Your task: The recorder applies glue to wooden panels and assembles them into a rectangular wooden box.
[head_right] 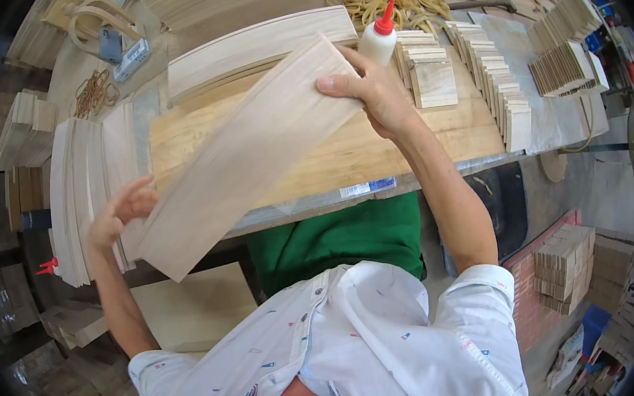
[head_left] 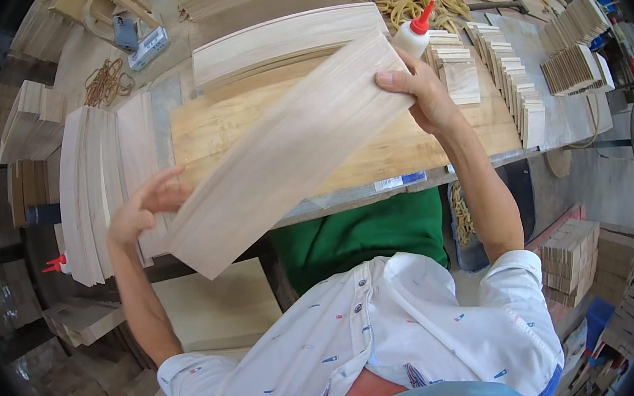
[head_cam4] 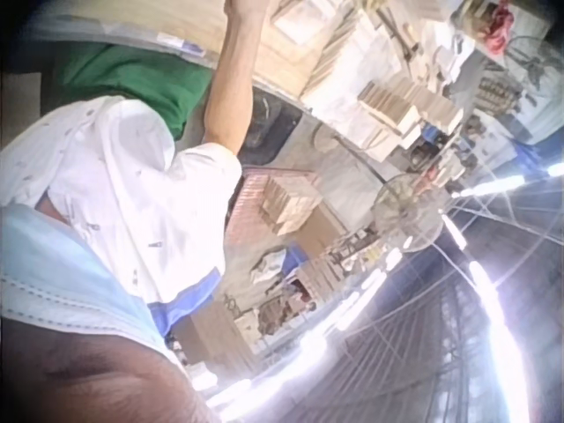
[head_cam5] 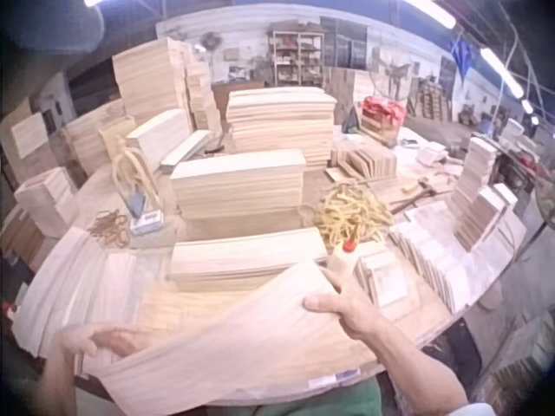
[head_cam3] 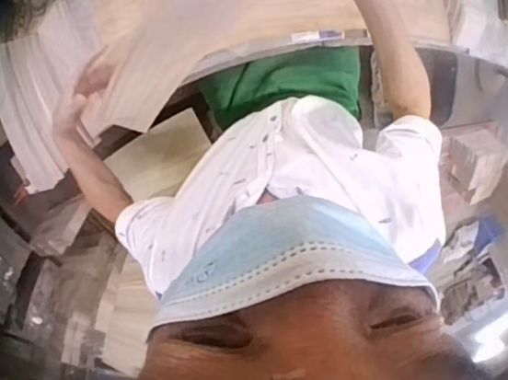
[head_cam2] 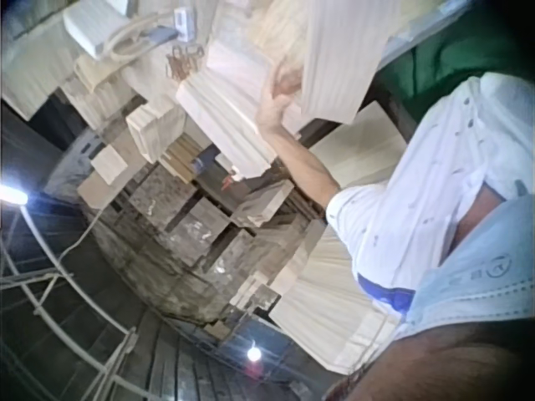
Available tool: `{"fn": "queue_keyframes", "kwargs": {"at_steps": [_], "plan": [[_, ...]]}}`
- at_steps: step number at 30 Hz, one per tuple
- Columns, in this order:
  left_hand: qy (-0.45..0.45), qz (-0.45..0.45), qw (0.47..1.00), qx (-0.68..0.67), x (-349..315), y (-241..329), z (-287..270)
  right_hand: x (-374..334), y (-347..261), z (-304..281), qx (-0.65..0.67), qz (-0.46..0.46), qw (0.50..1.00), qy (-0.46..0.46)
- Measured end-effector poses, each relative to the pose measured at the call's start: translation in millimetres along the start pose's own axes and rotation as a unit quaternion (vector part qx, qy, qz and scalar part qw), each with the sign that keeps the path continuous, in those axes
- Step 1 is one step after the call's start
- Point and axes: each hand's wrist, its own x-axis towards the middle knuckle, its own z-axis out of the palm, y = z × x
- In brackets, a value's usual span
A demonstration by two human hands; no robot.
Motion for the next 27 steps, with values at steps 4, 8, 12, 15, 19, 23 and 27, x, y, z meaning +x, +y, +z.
{"fn": "queue_keyframes", "kwargs": {"at_steps": [4, 8, 12, 15, 19, 23, 27], "plan": [[0.071, 0.042, 0.988, -0.132, -3, -77, 18, -12, 19, -4, -0.014, 0.035, 0.999, 0.013], [0.144, 0.130, 0.956, -0.218, -4, -103, 43, -19, 32, -9, 0.023, 0.053, 0.998, 0.029], [0.257, 0.180, 0.923, -0.221, 6, -95, 65, -13, 34, -11, 0.047, 0.062, 0.993, 0.086], [0.395, 0.167, 0.867, -0.256, 27, -72, 54, 5, 24, -7, 0.027, 0.043, 0.992, 0.116], [0.426, 0.181, 0.830, -0.311, 78, -8, -17, 42, -7, -11, -0.046, 0.031, 0.991, 0.122], [0.361, 0.186, 0.873, -0.270, 139, 41, -75, 100, -30, -27, -0.093, 0.017, 0.991, 0.094], [0.350, 0.160, 0.884, -0.265, 187, 52, -89, 137, -32, -46, -0.065, 0.053, 0.982, 0.167]]}}
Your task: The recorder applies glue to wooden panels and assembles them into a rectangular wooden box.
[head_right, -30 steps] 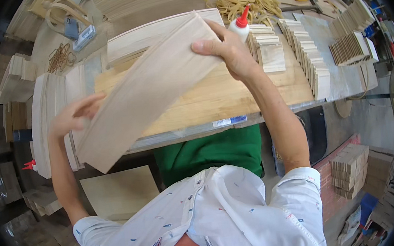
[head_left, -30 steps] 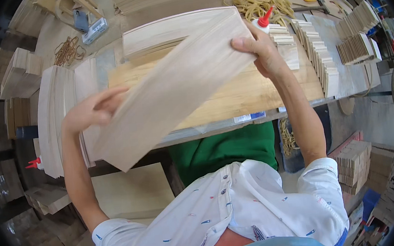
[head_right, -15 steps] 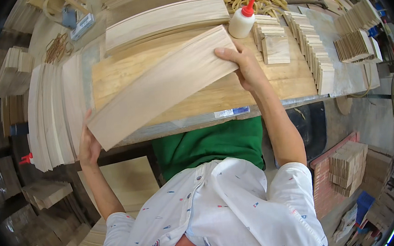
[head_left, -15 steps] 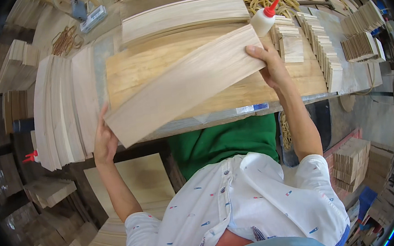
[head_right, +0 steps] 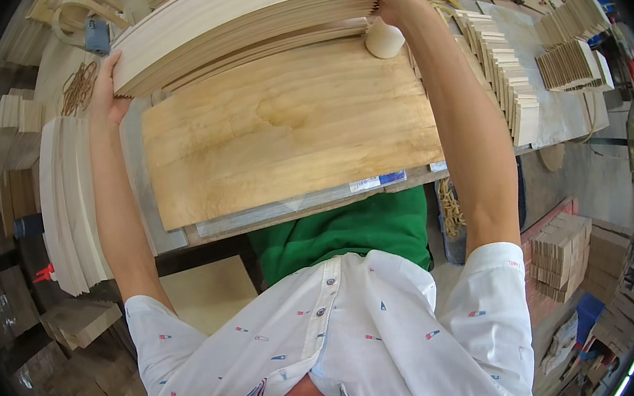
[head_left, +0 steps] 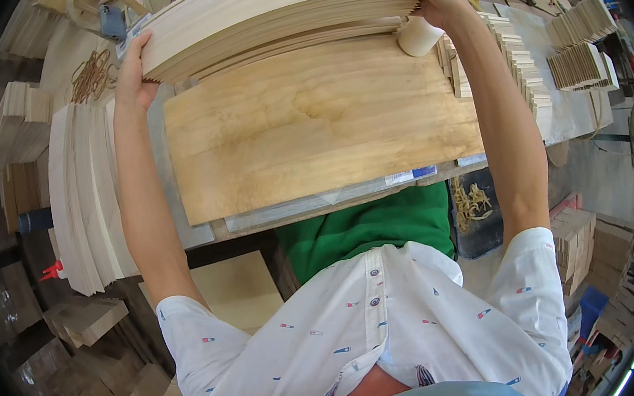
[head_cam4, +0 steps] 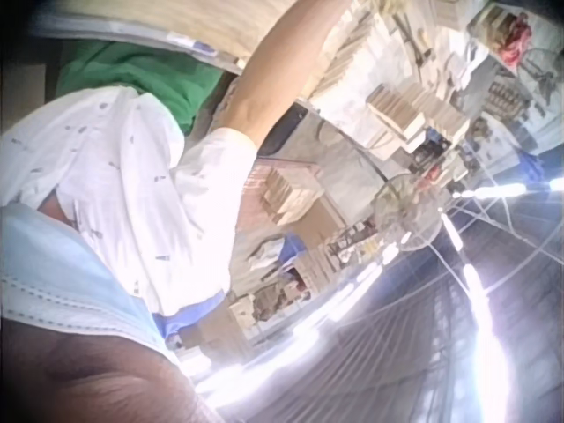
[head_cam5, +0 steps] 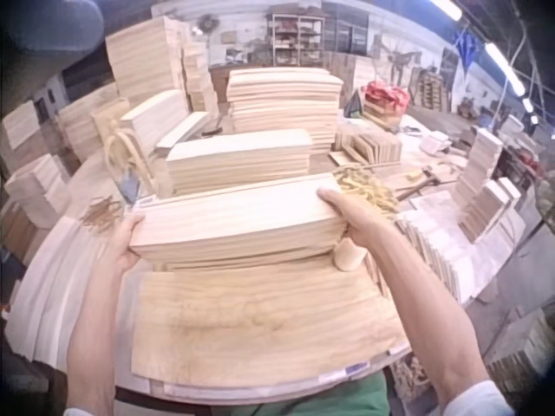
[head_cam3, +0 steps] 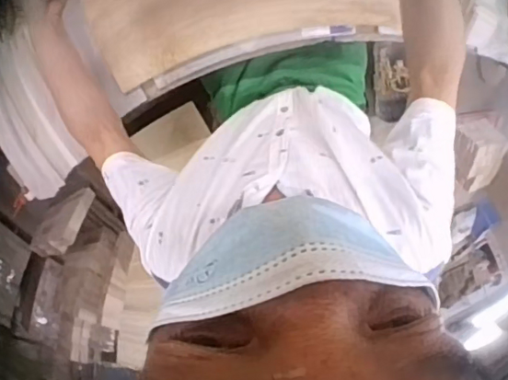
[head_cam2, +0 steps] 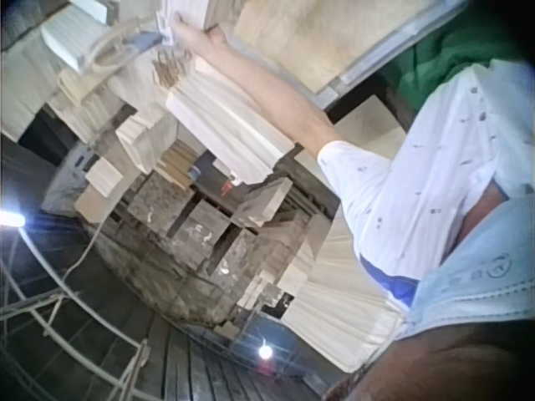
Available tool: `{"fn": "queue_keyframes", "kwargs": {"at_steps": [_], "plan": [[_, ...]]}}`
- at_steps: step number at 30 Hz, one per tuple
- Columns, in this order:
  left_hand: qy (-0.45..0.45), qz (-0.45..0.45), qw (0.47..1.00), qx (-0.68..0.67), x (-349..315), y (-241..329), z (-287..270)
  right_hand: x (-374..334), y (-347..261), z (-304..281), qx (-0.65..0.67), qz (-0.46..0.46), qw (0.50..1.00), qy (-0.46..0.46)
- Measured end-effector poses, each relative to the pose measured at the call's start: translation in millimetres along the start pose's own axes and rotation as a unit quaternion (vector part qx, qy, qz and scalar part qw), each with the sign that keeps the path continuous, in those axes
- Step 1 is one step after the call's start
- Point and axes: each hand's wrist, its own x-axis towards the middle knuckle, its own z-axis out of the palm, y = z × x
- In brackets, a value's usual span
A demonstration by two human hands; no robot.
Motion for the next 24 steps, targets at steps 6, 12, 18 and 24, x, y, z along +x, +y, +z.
{"fn": "queue_keyframes", "kwargs": {"at_steps": [6, 12, 18, 24], "plan": [[0.021, -0.009, 1.000, 0.002, 23, -14, 14, 23, 5, 6, -0.005, 0.014, 0.999, 0.052], [0.044, -0.038, 0.998, 0.033, 23, -19, 17, 34, 11, 6, -0.025, 0.077, 0.994, 0.076], [0.018, -0.034, 0.999, 0.017, 25, -14, 20, 42, 17, -1, -0.052, 0.082, 0.991, 0.095], [0.025, -0.051, 0.998, 0.028, 17, -17, 26, 38, 13, -1, -0.121, 0.086, 0.984, 0.097]]}}
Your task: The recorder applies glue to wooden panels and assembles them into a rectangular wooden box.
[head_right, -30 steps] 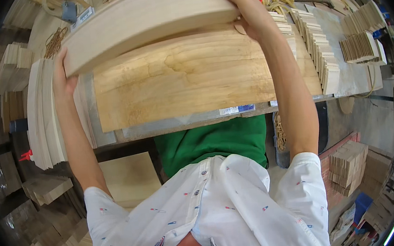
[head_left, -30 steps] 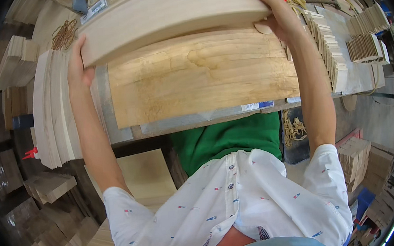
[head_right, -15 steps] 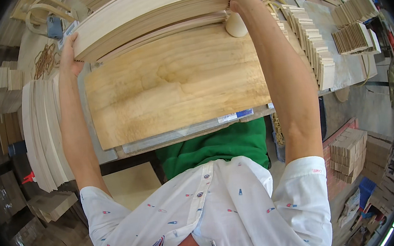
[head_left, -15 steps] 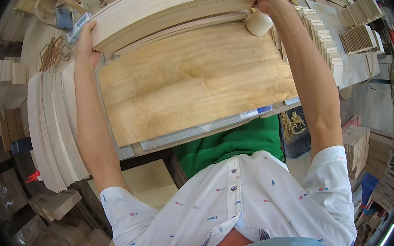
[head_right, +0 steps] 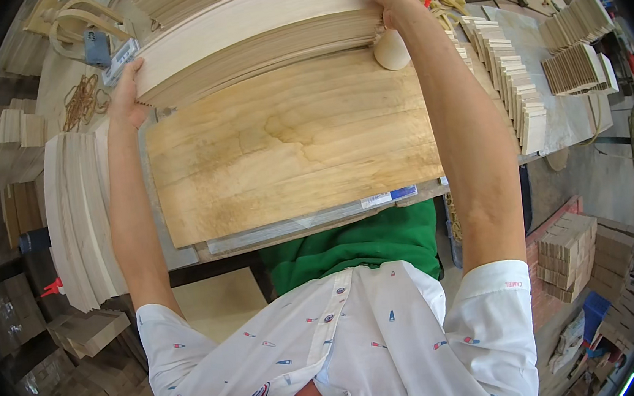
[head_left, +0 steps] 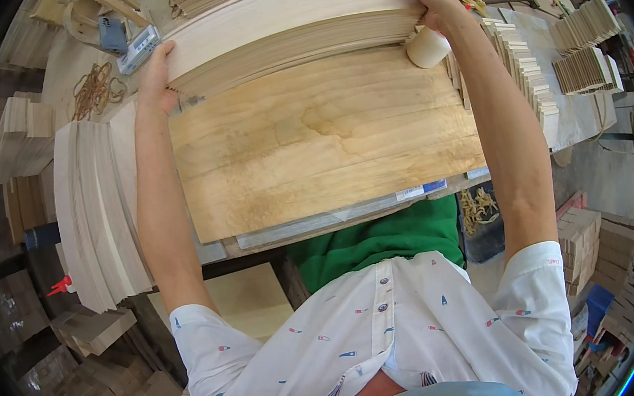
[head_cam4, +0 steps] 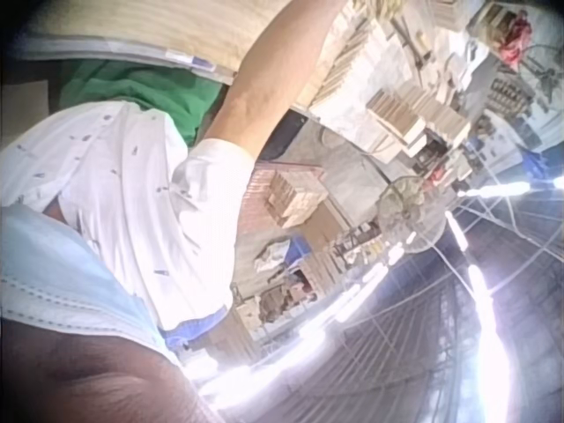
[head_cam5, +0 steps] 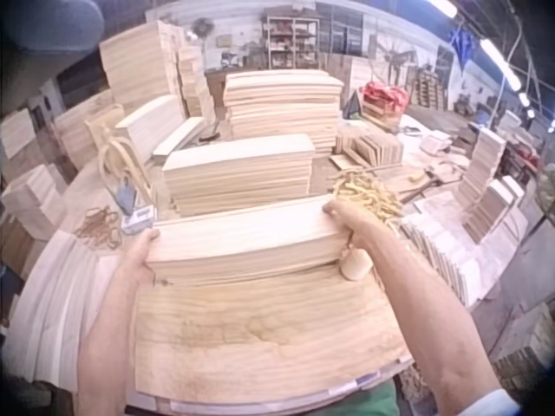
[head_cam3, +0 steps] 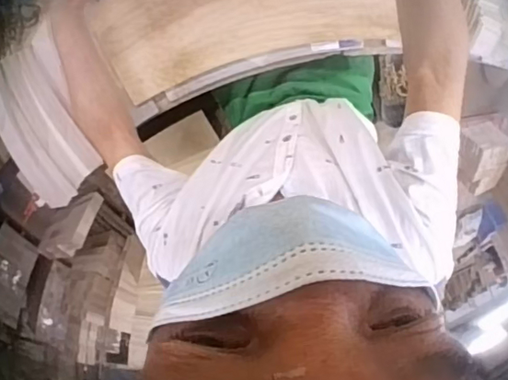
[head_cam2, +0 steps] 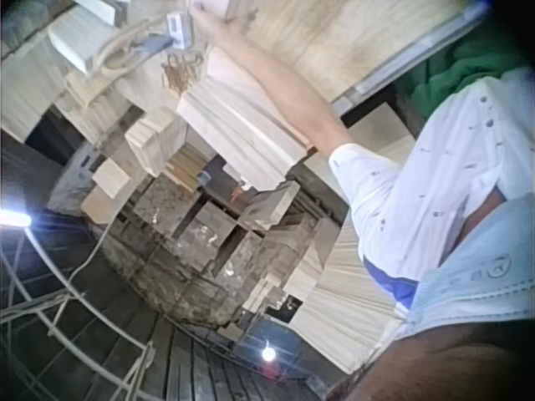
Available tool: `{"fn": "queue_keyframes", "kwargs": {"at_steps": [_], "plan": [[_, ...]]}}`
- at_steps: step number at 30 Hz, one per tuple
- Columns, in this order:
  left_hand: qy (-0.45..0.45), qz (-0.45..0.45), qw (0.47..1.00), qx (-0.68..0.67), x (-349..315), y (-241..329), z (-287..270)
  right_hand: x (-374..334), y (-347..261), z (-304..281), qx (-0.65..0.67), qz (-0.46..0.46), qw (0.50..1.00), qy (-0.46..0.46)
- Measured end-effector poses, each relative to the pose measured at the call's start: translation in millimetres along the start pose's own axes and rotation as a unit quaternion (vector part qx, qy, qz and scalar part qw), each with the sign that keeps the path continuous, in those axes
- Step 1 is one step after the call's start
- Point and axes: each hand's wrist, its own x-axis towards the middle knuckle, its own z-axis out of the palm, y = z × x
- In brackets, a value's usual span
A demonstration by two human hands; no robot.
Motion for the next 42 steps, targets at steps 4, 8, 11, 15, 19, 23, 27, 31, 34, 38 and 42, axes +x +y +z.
{"fn": "queue_keyframes", "kwargs": {"at_steps": [4, 8, 11, 15, 19, 23, 27, 31, 34, 38, 42], "plan": [[-0.004, -0.003, 1.000, -0.006, -3, -5, 0, -1, -4, 5, -0.124, -0.044, 0.991, 0.016], [-0.006, 0.019, 1.000, 0.002, -1, -6, -2, -4, -6, 7, -0.175, -0.038, 0.983, 0.024], [-0.005, 0.019, 1.000, 0.003, 0, -5, -2, -7, -10, 8, -0.184, -0.050, 0.982, 0.013], [-0.011, 0.009, 1.000, 0.003, -6, -5, -1, -9, -13, 7, -0.210, -0.039, 0.977, 0.000], [-0.035, 0.030, 0.999, 0.009, -7, -2, -5, -3, -16, 4, -0.247, -0.112, 0.962, 0.038], [-0.019, 0.151, 0.978, 0.145, 23, 24, -6, 39, -43, 1, -0.146, -0.232, 0.958, 0.087], [0.021, 0.204, 0.935, 0.289, 89, 69, 17, 112, -101, 8, -0.077, -0.147, 0.985, 0.043], [-0.011, 0.199, 0.941, 0.272, 136, 88, 40, 134, -112, 29, -0.084, -0.147, 0.982, 0.081], [0.002, 0.162, 0.956, 0.246, 157, 90, 49, 132, -115, 37, -0.087, -0.077, 0.993, 0.029], [0.003, 0.134, 0.957, 0.259, 168, 87, 42, 143, -110, 41, -0.090, -0.054, 0.994, 0.008], [0.004, 0.148, 0.958, 0.247, 172, 83, 36, 167, -113, 39, -0.079, -0.002, 0.996, 0.048]]}}
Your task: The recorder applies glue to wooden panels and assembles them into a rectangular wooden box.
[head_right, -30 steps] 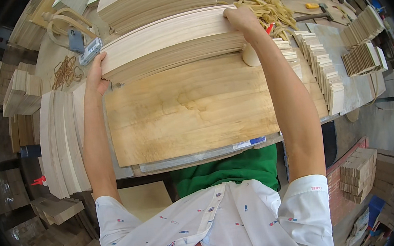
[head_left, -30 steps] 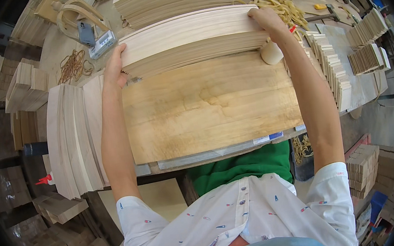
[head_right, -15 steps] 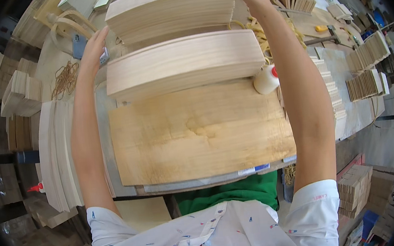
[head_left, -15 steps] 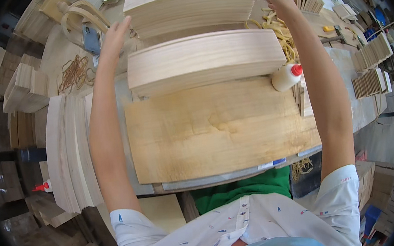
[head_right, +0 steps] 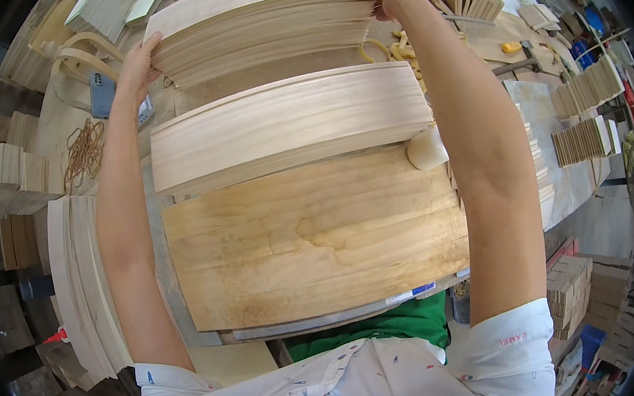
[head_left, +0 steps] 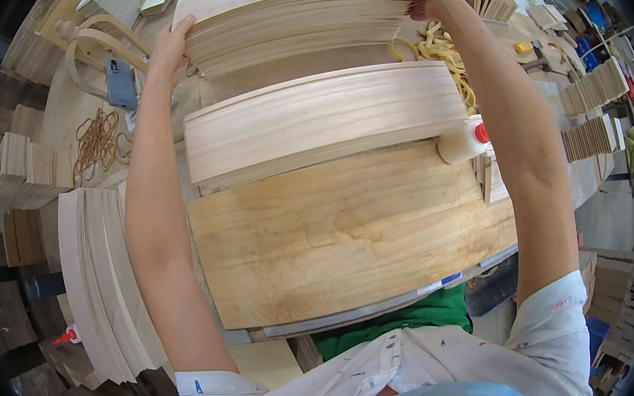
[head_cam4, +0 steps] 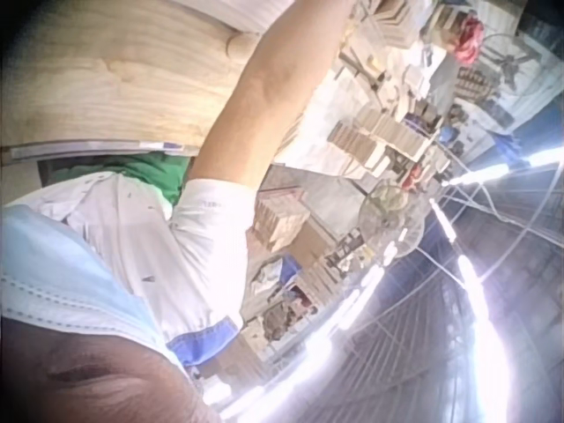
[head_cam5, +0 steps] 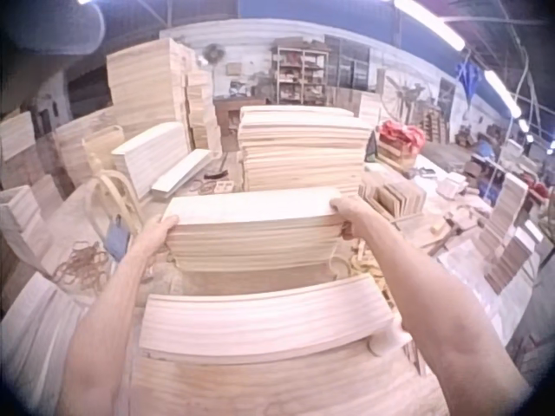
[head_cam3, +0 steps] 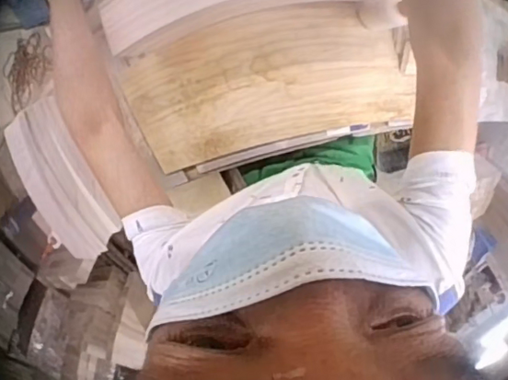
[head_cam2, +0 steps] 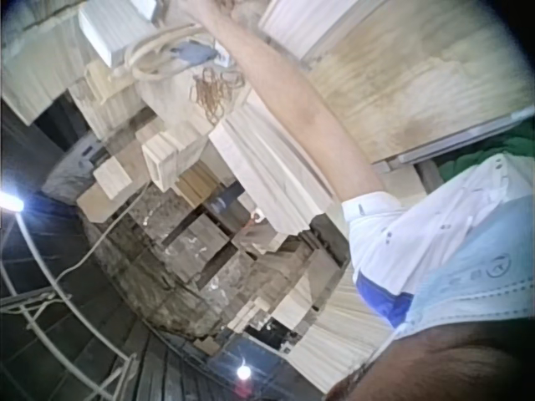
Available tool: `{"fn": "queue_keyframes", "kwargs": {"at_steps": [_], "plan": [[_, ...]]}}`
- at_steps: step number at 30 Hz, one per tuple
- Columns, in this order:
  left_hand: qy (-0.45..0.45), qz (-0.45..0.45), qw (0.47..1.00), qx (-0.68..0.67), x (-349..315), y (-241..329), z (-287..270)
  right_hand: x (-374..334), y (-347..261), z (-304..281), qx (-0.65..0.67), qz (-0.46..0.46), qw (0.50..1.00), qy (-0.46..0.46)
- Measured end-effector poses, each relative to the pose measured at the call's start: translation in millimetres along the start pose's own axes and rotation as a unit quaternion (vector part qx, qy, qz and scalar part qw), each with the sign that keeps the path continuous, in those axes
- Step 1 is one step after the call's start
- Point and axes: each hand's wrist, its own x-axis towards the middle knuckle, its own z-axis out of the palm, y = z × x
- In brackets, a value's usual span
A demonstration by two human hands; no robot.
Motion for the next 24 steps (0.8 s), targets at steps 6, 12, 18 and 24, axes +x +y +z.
{"fn": "queue_keyframes", "kwargs": {"at_steps": [6, 12, 18, 24], "plan": [[-0.006, 0.001, 0.999, -0.039, 7, -11, -6, -6, -11, -10, 0.137, -0.047, 0.989, -0.041], [0.130, 0.219, 0.960, 0.118, 1, -3, 0, -26, -25, -17, 0.158, -0.051, 0.982, -0.084], [0.134, 0.562, 0.660, 0.480, -26, 19, 36, -33, -38, -18, 0.140, -0.037, 0.986, -0.085], [0.160, 0.554, 0.636, 0.513, -16, 15, 50, -45, -44, -20, 0.139, -0.032, 0.985, -0.099]]}}
